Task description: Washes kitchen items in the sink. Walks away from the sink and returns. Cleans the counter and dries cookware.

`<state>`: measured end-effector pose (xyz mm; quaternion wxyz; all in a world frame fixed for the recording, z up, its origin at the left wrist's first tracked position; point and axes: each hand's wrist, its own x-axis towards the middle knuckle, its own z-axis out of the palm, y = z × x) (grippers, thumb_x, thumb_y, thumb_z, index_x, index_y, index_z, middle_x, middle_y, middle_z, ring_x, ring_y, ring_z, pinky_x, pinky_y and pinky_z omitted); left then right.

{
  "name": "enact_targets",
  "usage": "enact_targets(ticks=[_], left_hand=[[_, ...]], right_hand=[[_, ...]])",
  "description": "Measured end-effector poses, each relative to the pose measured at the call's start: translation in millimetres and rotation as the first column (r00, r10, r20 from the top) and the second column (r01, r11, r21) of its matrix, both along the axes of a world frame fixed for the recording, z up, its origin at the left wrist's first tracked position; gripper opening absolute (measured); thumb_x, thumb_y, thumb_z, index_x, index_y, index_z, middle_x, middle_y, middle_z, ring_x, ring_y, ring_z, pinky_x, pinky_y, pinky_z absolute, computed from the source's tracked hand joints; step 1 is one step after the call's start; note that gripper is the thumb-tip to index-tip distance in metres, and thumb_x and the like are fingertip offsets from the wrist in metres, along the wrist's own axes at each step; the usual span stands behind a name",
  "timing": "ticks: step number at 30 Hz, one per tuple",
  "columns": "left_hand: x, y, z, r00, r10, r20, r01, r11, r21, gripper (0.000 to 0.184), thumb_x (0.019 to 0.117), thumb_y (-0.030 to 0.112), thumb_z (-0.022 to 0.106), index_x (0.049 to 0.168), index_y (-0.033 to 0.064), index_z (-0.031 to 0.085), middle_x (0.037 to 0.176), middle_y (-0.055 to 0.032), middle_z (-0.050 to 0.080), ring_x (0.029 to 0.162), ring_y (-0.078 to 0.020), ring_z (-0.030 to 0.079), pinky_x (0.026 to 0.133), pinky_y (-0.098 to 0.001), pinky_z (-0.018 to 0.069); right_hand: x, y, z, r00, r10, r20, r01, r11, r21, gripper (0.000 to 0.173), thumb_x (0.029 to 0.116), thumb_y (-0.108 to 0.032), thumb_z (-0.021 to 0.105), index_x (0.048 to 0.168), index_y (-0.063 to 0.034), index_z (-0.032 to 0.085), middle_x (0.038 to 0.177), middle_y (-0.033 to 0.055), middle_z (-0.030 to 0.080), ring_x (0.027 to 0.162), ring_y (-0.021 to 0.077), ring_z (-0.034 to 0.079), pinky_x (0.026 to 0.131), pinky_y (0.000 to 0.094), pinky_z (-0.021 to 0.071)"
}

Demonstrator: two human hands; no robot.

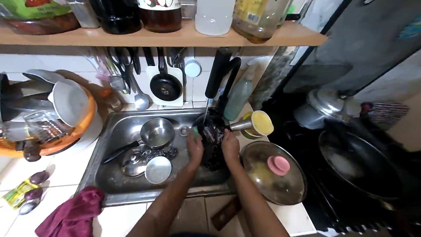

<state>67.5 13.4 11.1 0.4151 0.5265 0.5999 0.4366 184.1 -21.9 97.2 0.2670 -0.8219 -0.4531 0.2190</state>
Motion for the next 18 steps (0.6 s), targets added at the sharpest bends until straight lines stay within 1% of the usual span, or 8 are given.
enact_targets(ticks=[4, 6, 9, 11, 14, 15, 16, 18], left_hand=[[26.2, -51.1, 8.2, 0.997, -0.057, -0.054, 0.069, 0.967, 0.247, 0.047, 0.1031, 0.013, 0.053, 0.144, -0.0096, 0.051, 0.154, -0.0351, 0.039, 0.146, -0.0483, 0.037, 0.121, -0.0529, 0.0310], [31.0, -49.0, 8.6, 0.992, -0.075, -0.106, 0.108, 0.931, 0.349, 0.041, 0.1020, 0.011, 0.055, 0.139, -0.0071, 0.059, 0.154, -0.0363, 0.039, 0.146, -0.0532, 0.035, 0.121, -0.0570, 0.0290], [24.5, -19.9, 19.1, 0.971, -0.141, -0.195, 0.220, 0.848, 0.482, 0.036, 0.1012, 0.011, 0.054, 0.133, -0.0004, 0.066, 0.153, -0.0326, 0.044, 0.146, -0.0542, 0.033, 0.122, -0.0630, 0.0233], [14.8, 6.5, 34.9, 0.962, -0.183, -0.203, 0.260, 0.842, 0.473, 0.034, 0.1014, 0.008, 0.054, 0.132, -0.0001, 0.068, 0.152, -0.0278, 0.048, 0.147, -0.0500, 0.034, 0.124, -0.0601, 0.0222], [-6.4, 48.7, 48.9, 0.973, -0.200, -0.120, 0.226, 0.930, 0.289, 0.035, 0.1050, 0.006, 0.048, 0.136, -0.0079, 0.059, 0.145, -0.0263, 0.055, 0.138, -0.0393, 0.051, 0.117, -0.0515, 0.0376], [-13.8, 60.6, 47.7, 0.980, -0.188, -0.067, 0.197, 0.961, 0.195, 0.038, 0.1067, 0.009, 0.044, 0.140, -0.0051, 0.056, 0.144, -0.0247, 0.056, 0.135, -0.0367, 0.054, 0.114, -0.0517, 0.0408], [-19.3, 65.0, 46.3, 0.986, -0.164, -0.019, 0.165, 0.977, 0.136, 0.039, 0.1095, 0.014, 0.043, 0.143, -0.0015, 0.055, 0.145, -0.0228, 0.057, 0.135, -0.0354, 0.054, 0.114, -0.0526, 0.0408], [-23.7, 49.7, 46.7, 0.988, -0.153, -0.011, 0.153, 0.977, 0.148, 0.040, 0.1117, 0.018, 0.040, 0.146, 0.0012, 0.053, 0.153, -0.0181, 0.051, 0.140, -0.0333, 0.050, 0.118, -0.0507, 0.0373]], right_hand=[[5.9, 2.1, -1.9, 0.999, -0.007, -0.041, 0.007, 1.000, 0.011, 0.052, 0.1141, -0.032, 0.032, 0.126, 0.0081, 0.063, 0.121, 0.0321, 0.066, 0.119, 0.0448, 0.063, 0.103, 0.0584, 0.0460], [6.3, -0.1, -1.7, 1.000, 0.005, -0.013, -0.005, 1.000, 0.018, 0.050, 0.1140, -0.030, 0.033, 0.125, 0.0074, 0.064, 0.118, 0.0313, 0.067, 0.116, 0.0450, 0.064, 0.101, 0.0586, 0.0471], [3.4, -6.1, -5.8, 0.998, 0.062, 0.027, -0.063, 0.996, 0.056, 0.046, 0.1133, -0.026, 0.036, 0.124, 0.0071, 0.066, 0.115, 0.0302, 0.069, 0.113, 0.0460, 0.066, 0.099, 0.0600, 0.0481], [-2.3, -12.9, -9.1, 0.993, 0.100, 0.069, -0.106, 0.990, 0.097, 0.043, 0.1126, -0.024, 0.038, 0.122, 0.0079, 0.067, 0.111, 0.0305, 0.070, 0.110, 0.0468, 0.067, 0.097, 0.0599, 0.0496], [-10.1, -20.5, -18.2, 0.985, 0.127, 0.112, -0.147, 0.971, 0.189, 0.041, 0.1111, -0.019, 0.040, 0.115, 0.0108, 0.068, 0.104, 0.0312, 0.071, 0.104, 0.0471, 0.069, 0.094, 0.0603, 0.0511], [-12.3, -22.0, -19.9, 0.985, 0.126, 0.121, -0.150, 0.965, 0.214, 0.040, 0.1108, -0.018, 0.041, 0.112, 0.0116, 0.068, 0.102, 0.0313, 0.071, 0.102, 0.0471, 0.070, 0.092, 0.0603, 0.0514], [-14.2, -22.7, -20.3, 0.985, 0.124, 0.121, -0.149, 0.962, 0.230, 0.040, 0.1105, -0.017, 0.042, 0.111, 0.0122, 0.069, 0.102, 0.0314, 0.072, 0.102, 0.0474, 0.070, 0.092, 0.0604, 0.0515], [-15.4, -21.7, -18.9, 0.985, 0.130, 0.114, -0.152, 0.965, 0.215, 0.041, 0.1109, -0.018, 0.041, 0.112, 0.0121, 0.069, 0.103, 0.0310, 0.072, 0.103, 0.0471, 0.070, 0.093, 0.0600, 0.0515]])
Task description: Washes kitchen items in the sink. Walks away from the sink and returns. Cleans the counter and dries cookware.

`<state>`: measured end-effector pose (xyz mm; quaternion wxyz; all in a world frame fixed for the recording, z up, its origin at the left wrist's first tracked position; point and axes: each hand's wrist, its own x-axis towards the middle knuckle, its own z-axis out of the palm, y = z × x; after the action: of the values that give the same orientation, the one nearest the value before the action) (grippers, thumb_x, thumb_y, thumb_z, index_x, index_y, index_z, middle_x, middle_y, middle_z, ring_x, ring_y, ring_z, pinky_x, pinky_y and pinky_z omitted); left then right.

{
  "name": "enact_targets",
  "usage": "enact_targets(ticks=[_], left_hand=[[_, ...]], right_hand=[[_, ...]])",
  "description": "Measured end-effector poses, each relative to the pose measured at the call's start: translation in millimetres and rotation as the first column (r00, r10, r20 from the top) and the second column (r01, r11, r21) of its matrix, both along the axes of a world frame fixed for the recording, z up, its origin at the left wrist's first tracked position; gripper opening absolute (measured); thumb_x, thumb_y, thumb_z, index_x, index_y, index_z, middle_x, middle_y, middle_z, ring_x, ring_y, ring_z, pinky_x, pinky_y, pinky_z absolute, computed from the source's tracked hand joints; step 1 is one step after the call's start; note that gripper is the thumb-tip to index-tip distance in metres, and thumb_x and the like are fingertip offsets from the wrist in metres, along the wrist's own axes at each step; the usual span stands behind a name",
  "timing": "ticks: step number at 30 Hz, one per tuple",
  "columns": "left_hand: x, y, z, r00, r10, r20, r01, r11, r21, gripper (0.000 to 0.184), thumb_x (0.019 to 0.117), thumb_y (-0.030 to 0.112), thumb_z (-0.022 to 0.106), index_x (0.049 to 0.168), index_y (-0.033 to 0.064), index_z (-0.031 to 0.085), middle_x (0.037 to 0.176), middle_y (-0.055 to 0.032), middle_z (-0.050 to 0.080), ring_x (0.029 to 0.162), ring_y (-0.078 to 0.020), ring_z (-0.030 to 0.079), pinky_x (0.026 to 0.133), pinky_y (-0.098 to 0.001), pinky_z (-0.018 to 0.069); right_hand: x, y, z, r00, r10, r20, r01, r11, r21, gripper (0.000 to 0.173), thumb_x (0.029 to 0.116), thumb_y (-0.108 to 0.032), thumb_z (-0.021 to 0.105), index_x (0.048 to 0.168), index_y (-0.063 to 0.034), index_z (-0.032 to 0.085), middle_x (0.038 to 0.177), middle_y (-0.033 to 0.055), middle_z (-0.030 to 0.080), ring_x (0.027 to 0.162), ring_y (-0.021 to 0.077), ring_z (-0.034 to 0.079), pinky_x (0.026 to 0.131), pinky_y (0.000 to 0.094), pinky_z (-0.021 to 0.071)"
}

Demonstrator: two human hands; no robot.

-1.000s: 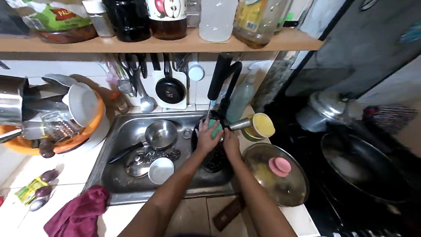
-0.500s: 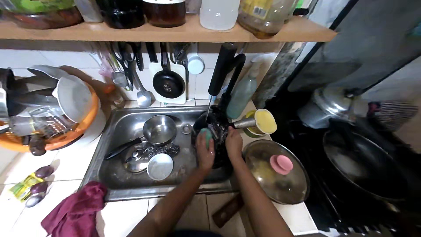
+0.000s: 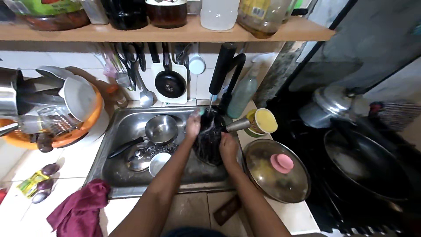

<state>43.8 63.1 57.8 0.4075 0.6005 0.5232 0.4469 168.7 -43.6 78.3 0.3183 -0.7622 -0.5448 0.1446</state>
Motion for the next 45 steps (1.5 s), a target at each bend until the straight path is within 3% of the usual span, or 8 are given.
enact_targets(ticks=[8, 16, 19, 22, 27, 32, 40, 45], left_hand=[[23.9, -55.0, -23.0, 0.985, -0.037, -0.167, 0.123, 0.832, 0.541, 0.033, 0.0973, 0.004, 0.053, 0.124, -0.0062, 0.070, 0.141, -0.0273, 0.059, 0.137, -0.0490, 0.050, 0.118, -0.0588, 0.0352], [-21.8, 31.2, -3.3, 0.986, 0.024, 0.167, -0.016, 0.999, -0.049, 0.038, 0.1106, 0.017, 0.042, 0.140, -0.0006, 0.059, 0.142, -0.0210, 0.059, 0.133, -0.0312, 0.055, 0.114, -0.0493, 0.0400], [-24.1, 10.3, -5.4, 0.984, 0.056, 0.170, -0.041, 0.995, -0.094, 0.042, 0.1122, 0.023, 0.040, 0.149, 0.0059, 0.053, 0.149, -0.0190, 0.054, 0.136, -0.0347, 0.052, 0.114, -0.0532, 0.0392], [-17.9, -9.4, -19.7, 0.985, 0.078, 0.155, -0.096, 0.989, 0.115, 0.036, 0.1064, 0.007, 0.046, 0.138, -0.0048, 0.059, 0.152, -0.0236, 0.050, 0.142, -0.0353, 0.048, 0.118, -0.0486, 0.0370], [8.2, -61.7, -42.8, 0.996, -0.037, 0.086, -0.005, 0.895, 0.445, 0.035, 0.0978, 0.009, 0.058, 0.127, -0.0101, 0.067, 0.145, -0.0327, 0.053, 0.140, -0.0475, 0.047, 0.118, -0.0532, 0.0383], [2.0, -47.5, -46.4, 0.996, -0.075, 0.054, 0.027, 0.797, 0.603, 0.035, 0.0964, 0.022, 0.060, 0.116, -0.0033, 0.075, 0.140, -0.0314, 0.058, 0.139, -0.0540, 0.044, 0.118, -0.0636, 0.0301], [-43.2, 0.0, -13.3, 0.886, 0.146, 0.440, 0.084, 0.883, -0.462, 0.051, 0.1081, 0.050, 0.040, 0.139, 0.0124, 0.057, 0.125, -0.0118, 0.066, 0.108, -0.0239, 0.064, 0.090, -0.0462, 0.0537], [-35.3, -46.4, -51.3, 0.774, 0.432, 0.464, 0.049, 0.689, -0.723, 0.042, 0.1114, 0.034, 0.036, 0.130, 0.0013, 0.055, 0.111, -0.0162, 0.062, 0.093, -0.0247, 0.061, 0.080, -0.0448, 0.0527]], right_hand=[[12.1, 3.3, -2.4, 0.998, 0.063, -0.026, -0.063, 0.998, 0.014, 0.039, 0.1112, -0.014, 0.039, 0.117, 0.0135, 0.066, 0.108, 0.0331, 0.070, 0.106, 0.0474, 0.069, 0.096, 0.0590, 0.0505], [2.3, -13.6, -29.1, 0.975, 0.212, -0.062, -0.186, 0.939, 0.291, 0.034, 0.1029, -0.010, 0.053, 0.089, 0.0181, 0.065, 0.075, 0.0279, 0.066, 0.072, 0.0392, 0.068, 0.072, 0.0517, 0.0552], [2.1, -8.2, -0.9, 0.894, 0.129, -0.430, -0.144, 0.990, -0.002, 0.044, 0.1075, -0.026, 0.053, 0.112, 0.0170, 0.063, 0.102, 0.0286, 0.066, 0.097, 0.0317, 0.064, 0.091, 0.0473, 0.0499], [1.9, 1.6, 26.0, 0.651, -0.155, -0.743, 0.004, 0.980, -0.200, 0.062, 0.1055, -0.040, 0.056, 0.147, 0.0048, 0.045, 0.143, 0.0256, 0.053, 0.132, 0.0305, 0.052, 0.110, 0.0490, 0.0413], [-14.3, 15.4, 23.4, 0.378, -0.222, -0.899, 0.177, 0.970, -0.165, 0.039, 0.1008, -0.024, 0.066, 0.128, 0.0027, 0.059, 0.112, 0.0169, 0.068, 0.101, 0.0227, 0.067, 0.087, 0.0418, 0.0565], [-6.5, -6.1, 16.7, 0.491, -0.100, -0.865, 0.027, 0.995, -0.100, 0.039, 0.1010, -0.017, 0.066, 0.131, 0.0055, 0.055, 0.115, 0.0159, 0.067, 0.101, 0.0164, 0.065, 0.091, 0.0348, 0.0547], [6.4, -33.1, 36.6, 0.485, 0.265, -0.834, -0.099, 0.964, 0.248, 0.015, 0.0826, -0.001, 0.069, 0.096, -0.0040, 0.061, 0.080, -0.0059, 0.068, 0.075, -0.0008, 0.065, 0.075, 0.0192, 0.0571], [-6.9, -31.4, 30.5, 0.408, 0.052, -0.911, 0.130, 0.985, 0.115, 0.028, 0.1038, -0.007, 0.055, 0.129, 0.0049, 0.052, 0.104, 0.0075, 0.065, 0.091, 0.0053, 0.063, 0.084, 0.0236, 0.0548]])
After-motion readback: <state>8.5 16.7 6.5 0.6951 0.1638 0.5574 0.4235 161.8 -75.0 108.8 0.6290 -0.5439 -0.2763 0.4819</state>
